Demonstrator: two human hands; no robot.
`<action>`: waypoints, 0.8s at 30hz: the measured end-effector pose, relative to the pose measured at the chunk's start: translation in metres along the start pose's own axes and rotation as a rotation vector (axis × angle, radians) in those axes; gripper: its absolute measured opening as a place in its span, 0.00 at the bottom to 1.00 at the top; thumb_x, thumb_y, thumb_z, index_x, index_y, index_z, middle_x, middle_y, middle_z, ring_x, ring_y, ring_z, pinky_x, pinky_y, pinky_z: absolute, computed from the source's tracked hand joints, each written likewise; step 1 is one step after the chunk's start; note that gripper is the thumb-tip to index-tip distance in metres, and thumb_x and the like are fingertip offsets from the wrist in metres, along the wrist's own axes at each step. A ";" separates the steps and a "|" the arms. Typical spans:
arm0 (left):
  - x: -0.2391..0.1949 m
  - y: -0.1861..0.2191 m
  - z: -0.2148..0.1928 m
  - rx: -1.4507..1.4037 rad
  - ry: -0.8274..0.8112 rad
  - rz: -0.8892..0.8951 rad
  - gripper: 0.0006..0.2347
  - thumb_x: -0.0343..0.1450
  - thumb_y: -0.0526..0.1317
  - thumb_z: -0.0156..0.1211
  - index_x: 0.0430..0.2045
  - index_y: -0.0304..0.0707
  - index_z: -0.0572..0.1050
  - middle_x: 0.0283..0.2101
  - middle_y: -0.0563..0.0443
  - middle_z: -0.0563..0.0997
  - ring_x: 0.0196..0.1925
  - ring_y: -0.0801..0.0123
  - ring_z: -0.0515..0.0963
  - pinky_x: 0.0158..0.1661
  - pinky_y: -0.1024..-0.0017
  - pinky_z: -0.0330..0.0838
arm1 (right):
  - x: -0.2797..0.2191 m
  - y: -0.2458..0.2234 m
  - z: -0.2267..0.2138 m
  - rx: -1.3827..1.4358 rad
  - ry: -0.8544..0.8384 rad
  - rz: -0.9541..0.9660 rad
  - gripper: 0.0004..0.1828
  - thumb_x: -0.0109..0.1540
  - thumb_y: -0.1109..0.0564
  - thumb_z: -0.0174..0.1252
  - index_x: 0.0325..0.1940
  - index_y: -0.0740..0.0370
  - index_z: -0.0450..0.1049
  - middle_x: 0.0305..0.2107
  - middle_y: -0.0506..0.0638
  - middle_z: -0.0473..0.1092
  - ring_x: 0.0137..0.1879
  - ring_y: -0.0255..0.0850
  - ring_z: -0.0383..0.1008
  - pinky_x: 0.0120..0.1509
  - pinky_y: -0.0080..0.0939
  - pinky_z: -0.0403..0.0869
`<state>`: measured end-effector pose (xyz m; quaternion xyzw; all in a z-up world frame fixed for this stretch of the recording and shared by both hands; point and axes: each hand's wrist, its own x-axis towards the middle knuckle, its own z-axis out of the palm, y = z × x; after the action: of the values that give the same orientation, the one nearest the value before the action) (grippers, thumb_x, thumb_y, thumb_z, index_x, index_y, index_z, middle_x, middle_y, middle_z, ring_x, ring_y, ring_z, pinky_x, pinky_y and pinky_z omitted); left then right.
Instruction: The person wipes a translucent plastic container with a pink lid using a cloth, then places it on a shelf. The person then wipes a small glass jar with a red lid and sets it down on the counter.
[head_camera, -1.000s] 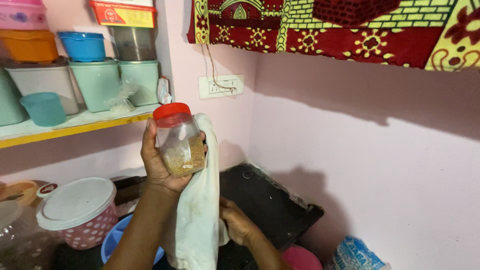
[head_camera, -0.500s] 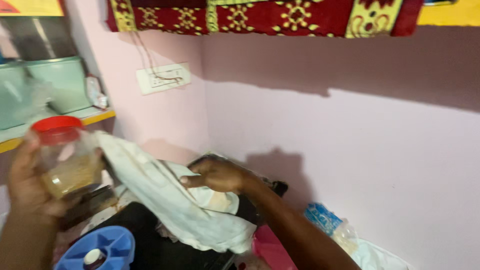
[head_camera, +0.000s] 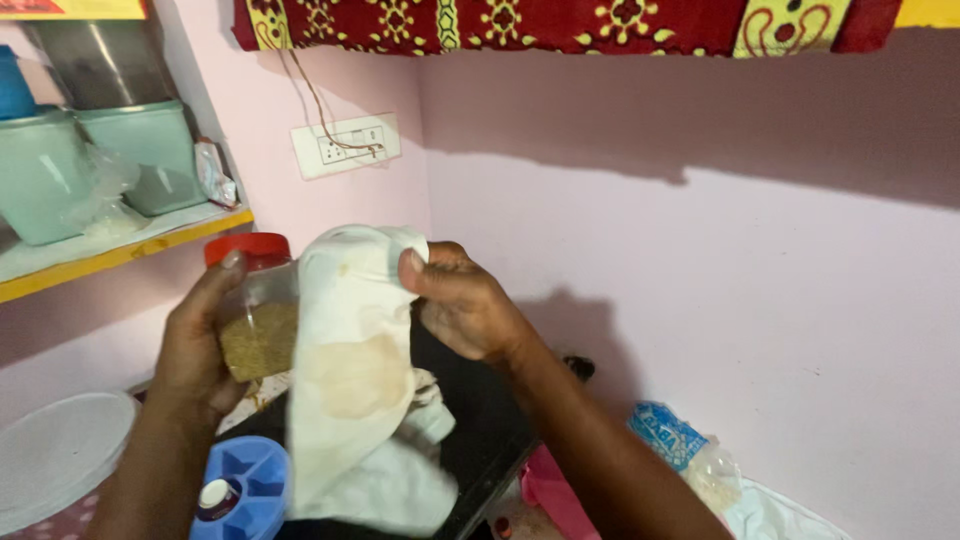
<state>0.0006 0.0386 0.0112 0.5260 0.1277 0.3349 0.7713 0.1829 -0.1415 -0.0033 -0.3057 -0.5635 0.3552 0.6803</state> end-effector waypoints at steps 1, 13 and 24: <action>0.000 -0.003 0.008 -0.008 -0.046 0.021 0.22 0.68 0.53 0.58 0.53 0.43 0.73 0.45 0.43 0.81 0.44 0.57 0.82 0.44 0.58 0.79 | -0.002 0.005 0.011 -0.151 0.005 -0.044 0.21 0.72 0.45 0.56 0.56 0.65 0.79 0.51 0.60 0.77 0.62 0.54 0.75 0.73 0.57 0.72; -0.007 -0.002 0.046 0.031 -0.083 0.415 0.18 0.77 0.45 0.52 0.57 0.33 0.75 0.45 0.48 0.79 0.43 0.72 0.78 0.44 0.74 0.74 | 0.049 0.022 0.077 -0.602 0.527 -0.456 0.22 0.69 0.49 0.52 0.61 0.65 0.75 0.66 0.62 0.65 0.75 0.53 0.59 0.80 0.54 0.57; -0.023 0.008 0.050 -0.061 -0.037 0.404 0.20 0.76 0.47 0.54 0.57 0.29 0.74 0.47 0.48 0.80 0.43 0.71 0.80 0.42 0.74 0.75 | 0.060 0.031 0.071 -0.477 0.559 -0.355 0.22 0.66 0.52 0.51 0.61 0.65 0.73 0.59 0.59 0.70 0.67 0.48 0.66 0.71 0.48 0.65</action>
<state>0.0084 -0.0112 0.0353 0.5232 -0.0052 0.4769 0.7062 0.1153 -0.0732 0.0171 -0.4377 -0.4676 -0.0050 0.7680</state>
